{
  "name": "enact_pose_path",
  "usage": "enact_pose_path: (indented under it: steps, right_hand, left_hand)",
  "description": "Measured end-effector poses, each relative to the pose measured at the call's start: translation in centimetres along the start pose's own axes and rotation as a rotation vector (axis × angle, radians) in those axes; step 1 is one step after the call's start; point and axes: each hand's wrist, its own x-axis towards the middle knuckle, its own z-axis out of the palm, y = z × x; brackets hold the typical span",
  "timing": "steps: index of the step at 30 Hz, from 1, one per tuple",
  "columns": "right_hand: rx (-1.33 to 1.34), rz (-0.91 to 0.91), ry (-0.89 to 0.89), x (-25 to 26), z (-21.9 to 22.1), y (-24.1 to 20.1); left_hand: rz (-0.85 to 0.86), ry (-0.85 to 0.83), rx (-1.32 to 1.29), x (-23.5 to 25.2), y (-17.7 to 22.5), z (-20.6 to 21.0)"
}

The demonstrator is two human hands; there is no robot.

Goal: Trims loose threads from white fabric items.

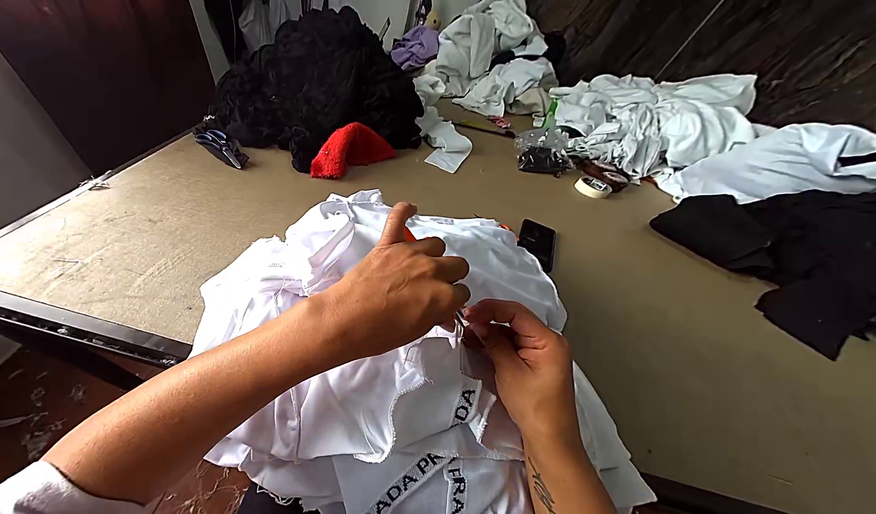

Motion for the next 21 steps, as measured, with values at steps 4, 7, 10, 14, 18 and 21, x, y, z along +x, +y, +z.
enact_pose_path:
  steps: [4, 7, 10, 14, 18, 21]
  right_hand:
    - [0.009, -0.006, 0.004, 0.1, 0.2, 0.0]
    - [-0.031, -0.013, 0.0, 0.1, 0.4, 0.0]
    - [-0.059, -0.005, -0.001, 0.0, 0.7, 0.0]
    - [-0.15, -0.033, -0.003, 0.0, -1.0, 0.0]
    - [-0.288, -0.076, -0.57, -1.4, -11.8, -3.4]
    - [-0.098, -0.141, -1.016, -1.4, -13.0, -6.2]
  left_hand:
    - [0.021, -0.01, -0.032, 0.5, 0.2, 0.3]
    - [0.03, -0.016, -0.058, 0.6, 0.1, 0.5]
    - [0.033, -0.022, -0.057, 0.6, 0.2, 0.7]
    - [-0.001, 0.032, -0.064, 0.1, 0.2, 1.5]
    - [-0.289, 0.204, -0.139, -2.3, 0.0, -0.1]
    - [-0.481, 0.388, -0.405, -4.3, 0.6, -0.7]
